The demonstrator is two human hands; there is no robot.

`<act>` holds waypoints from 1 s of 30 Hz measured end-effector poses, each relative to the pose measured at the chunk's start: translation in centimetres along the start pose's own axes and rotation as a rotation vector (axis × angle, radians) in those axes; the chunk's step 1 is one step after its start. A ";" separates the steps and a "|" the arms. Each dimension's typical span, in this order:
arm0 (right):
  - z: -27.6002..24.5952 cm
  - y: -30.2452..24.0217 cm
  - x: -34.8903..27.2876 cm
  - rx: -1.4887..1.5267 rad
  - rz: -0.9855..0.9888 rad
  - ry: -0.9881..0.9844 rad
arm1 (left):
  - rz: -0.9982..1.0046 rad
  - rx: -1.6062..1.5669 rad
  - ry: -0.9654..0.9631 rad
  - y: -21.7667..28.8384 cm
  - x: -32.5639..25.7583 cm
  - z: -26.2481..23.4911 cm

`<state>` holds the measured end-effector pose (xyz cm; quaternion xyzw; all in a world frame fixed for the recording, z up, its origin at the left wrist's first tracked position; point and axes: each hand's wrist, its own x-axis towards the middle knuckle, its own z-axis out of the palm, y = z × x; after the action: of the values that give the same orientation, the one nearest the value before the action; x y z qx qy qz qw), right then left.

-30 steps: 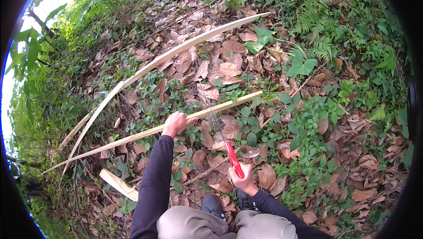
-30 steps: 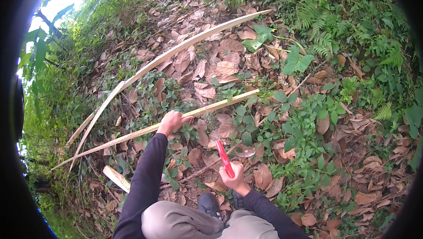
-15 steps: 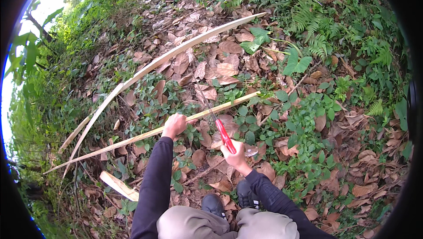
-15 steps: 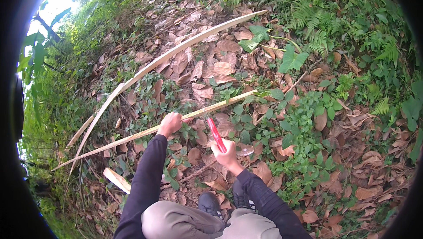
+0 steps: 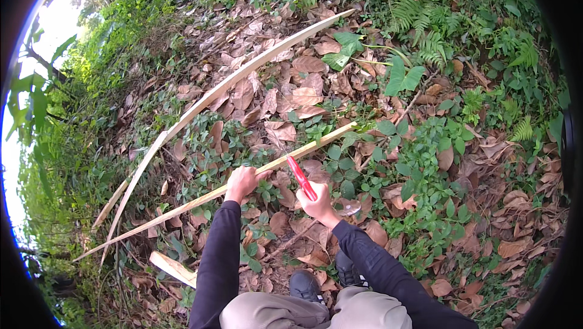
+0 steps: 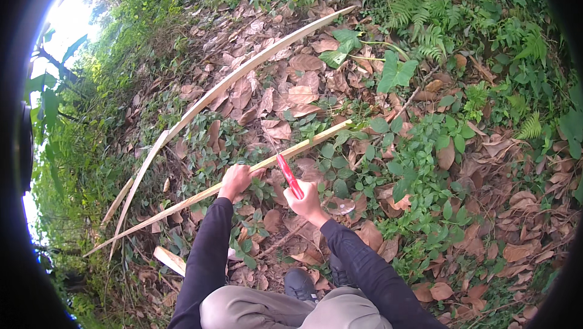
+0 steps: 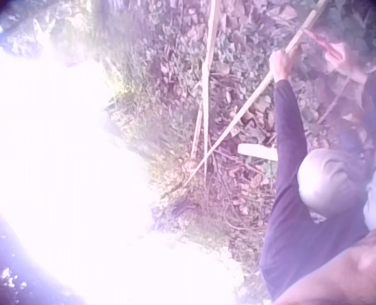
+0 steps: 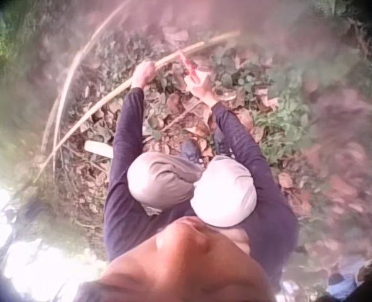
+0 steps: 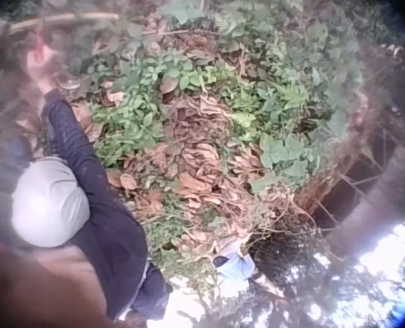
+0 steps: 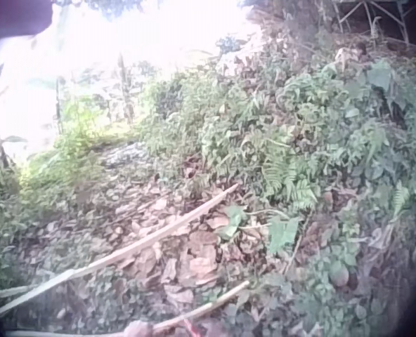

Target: The person uses a red folding saw to cut long bamboo poles into shorter sections. The task is performed outdoors on a forest floor covered with dry leaves. The person holds the bamboo steady with one hand while sawing with the other, repeating the process for multiple poles.

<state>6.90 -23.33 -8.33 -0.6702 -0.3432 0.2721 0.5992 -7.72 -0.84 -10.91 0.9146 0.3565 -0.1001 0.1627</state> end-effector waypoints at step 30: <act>-1.7 -1.7 -2.5 -0.014 0.012 -0.019 | 0.058 0.052 0.063 -0.4 0.2 1.0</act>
<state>6.44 -26.20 -6.55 -0.6738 -0.3468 0.2795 0.5896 -7.90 -0.79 -11.99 0.9312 0.3320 -0.0756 0.1304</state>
